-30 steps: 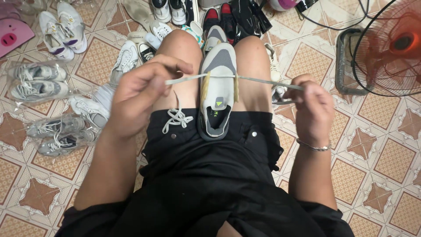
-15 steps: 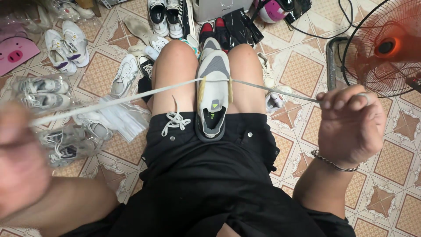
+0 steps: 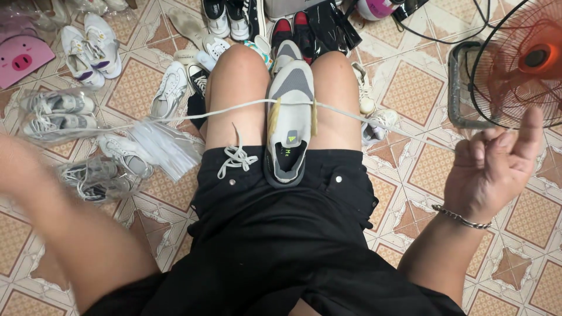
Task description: Lacing a pair of athletic shoes while sitting on the floor.
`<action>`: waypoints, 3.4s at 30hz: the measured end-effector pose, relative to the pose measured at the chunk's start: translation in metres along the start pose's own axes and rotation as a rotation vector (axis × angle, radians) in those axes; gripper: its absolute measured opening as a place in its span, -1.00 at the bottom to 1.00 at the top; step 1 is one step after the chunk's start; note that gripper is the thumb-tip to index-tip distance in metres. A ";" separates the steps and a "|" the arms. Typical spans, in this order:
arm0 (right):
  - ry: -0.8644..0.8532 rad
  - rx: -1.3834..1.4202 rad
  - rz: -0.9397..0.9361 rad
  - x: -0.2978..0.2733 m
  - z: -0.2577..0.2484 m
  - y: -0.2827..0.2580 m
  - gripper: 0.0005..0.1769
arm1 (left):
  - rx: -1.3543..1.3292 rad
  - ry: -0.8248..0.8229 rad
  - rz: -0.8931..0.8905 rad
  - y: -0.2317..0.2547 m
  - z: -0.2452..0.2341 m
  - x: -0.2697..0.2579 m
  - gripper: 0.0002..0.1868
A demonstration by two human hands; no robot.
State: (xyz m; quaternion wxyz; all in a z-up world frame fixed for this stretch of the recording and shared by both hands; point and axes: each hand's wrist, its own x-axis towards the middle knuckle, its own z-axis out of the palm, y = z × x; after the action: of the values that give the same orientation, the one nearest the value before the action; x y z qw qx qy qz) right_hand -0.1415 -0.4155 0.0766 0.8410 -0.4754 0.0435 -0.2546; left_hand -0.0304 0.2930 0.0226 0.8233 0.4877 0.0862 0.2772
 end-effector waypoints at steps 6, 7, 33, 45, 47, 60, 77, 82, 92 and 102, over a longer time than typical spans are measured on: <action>0.027 -0.053 -0.042 0.009 -0.061 0.000 -0.78 | 0.768 -0.360 0.535 -0.042 0.145 -0.076 -0.85; 0.041 -0.061 -0.029 0.010 -0.073 0.001 -0.89 | 0.764 -0.443 0.486 -0.054 0.151 -0.088 -0.90; 0.188 -0.059 0.017 0.014 -0.241 -0.020 -0.88 | 0.934 -0.871 -0.059 -0.117 0.241 -0.164 -0.63; -0.058 -0.562 0.017 0.013 -0.008 0.074 -0.74 | 0.832 -0.690 -0.112 -0.121 0.241 -0.173 -0.73; -0.192 -0.648 0.046 0.009 0.031 0.102 -0.83 | 0.805 -0.643 -0.178 -0.124 0.239 -0.175 -0.82; -0.801 -1.208 -0.106 0.011 0.178 0.176 -0.93 | 0.289 -0.540 -0.619 -0.154 0.205 -0.163 -0.79; -0.838 -1.275 0.190 0.017 0.180 0.201 -0.88 | 0.188 -0.529 -0.746 -0.154 0.203 -0.161 -0.76; -0.846 -1.290 0.232 0.020 0.178 0.203 -0.87 | 0.270 -0.553 -0.643 -0.152 0.207 -0.164 -0.77; -0.854 -1.138 0.234 0.023 0.163 0.210 -0.89 | 0.346 -0.521 -0.627 -0.159 0.215 -0.165 -0.79; -0.780 -1.152 0.085 0.010 0.170 0.178 -0.75 | 0.571 -0.450 -0.476 -0.171 0.209 -0.150 -0.85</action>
State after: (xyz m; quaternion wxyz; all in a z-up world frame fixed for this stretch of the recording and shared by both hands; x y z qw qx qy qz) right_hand -0.0102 -0.2136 0.0241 0.4183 -0.9004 -0.1151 0.0314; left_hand -0.0055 -0.0090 -0.0356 0.6945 0.7108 0.0877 -0.0686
